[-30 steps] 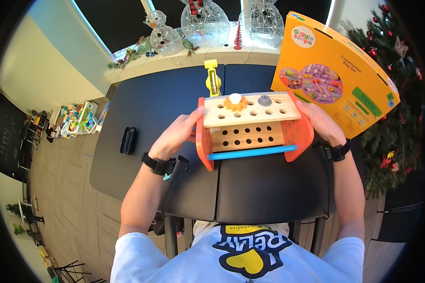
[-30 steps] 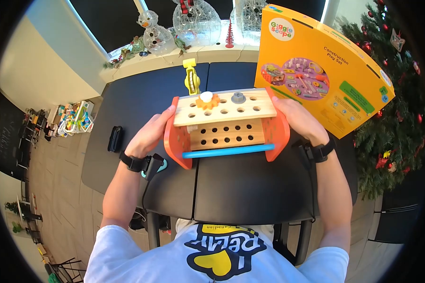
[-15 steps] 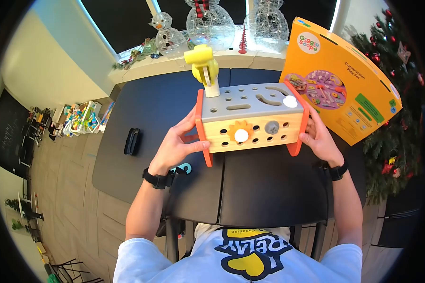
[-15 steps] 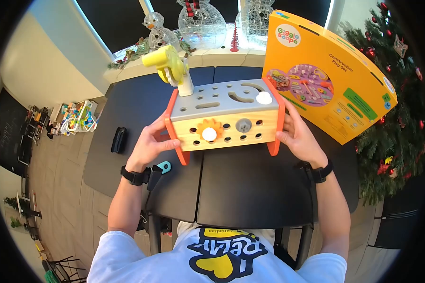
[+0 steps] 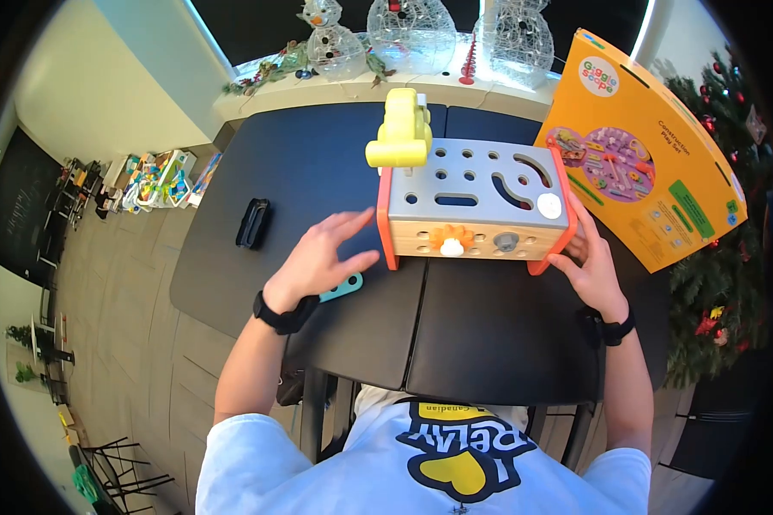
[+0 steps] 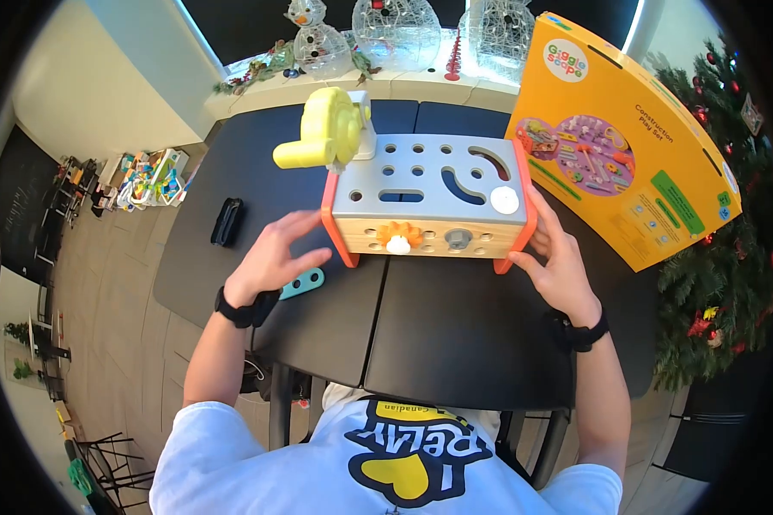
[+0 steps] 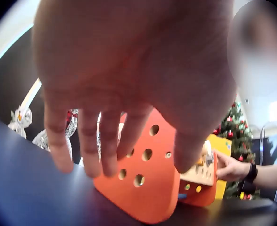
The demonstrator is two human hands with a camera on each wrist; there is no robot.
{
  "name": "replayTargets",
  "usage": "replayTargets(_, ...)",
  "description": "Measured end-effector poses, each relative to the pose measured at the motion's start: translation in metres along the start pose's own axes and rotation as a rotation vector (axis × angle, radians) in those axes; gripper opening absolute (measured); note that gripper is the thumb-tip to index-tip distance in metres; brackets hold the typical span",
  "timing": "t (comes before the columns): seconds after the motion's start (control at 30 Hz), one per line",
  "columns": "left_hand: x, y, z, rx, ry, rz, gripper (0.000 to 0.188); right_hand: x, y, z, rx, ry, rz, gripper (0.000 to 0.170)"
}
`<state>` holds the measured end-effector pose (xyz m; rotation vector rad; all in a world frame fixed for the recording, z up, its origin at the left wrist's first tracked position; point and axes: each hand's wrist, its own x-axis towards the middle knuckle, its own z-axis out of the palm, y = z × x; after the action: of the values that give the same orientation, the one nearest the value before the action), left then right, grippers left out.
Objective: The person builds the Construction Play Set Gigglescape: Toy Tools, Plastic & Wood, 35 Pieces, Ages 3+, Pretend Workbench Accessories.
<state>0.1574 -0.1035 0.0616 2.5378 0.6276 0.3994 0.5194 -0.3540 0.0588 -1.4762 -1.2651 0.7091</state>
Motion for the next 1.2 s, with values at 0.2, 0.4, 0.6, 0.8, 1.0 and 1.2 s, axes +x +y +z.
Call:
replayTargets(0.2,-0.046,-0.009,-0.005,0.305,-0.339,-0.189,0.044,0.0,-0.003,-0.002,-0.056,-0.003,-0.013,0.093)
replayTargets(0.4,-0.034,-0.009,-0.021,0.107,-0.242,-0.086,0.044,0.001,-0.005,-0.003,-0.086,-0.023,-0.044,0.092)
replayTargets(0.6,0.022,0.041,-0.069,0.006,0.094,0.27,0.045,0.001,-0.005,-0.004,-0.169,-0.027,-0.078,0.091)
replayTargets(0.8,0.076,0.047,-0.059,-0.029,-0.044,0.329,0.049,0.0,-0.007,-0.005,-0.221,-0.019,-0.079,0.09)
replayTargets(1.0,0.086,0.053,-0.054,-0.096,-0.08,0.286,0.049,-0.001,-0.008,-0.007,-0.255,-0.014,-0.08,0.09)
replayTargets(1.2,0.079,0.051,-0.052,-0.183,-0.043,0.182,0.045,0.0,-0.006,-0.005,-0.272,-0.009,-0.115,0.09)
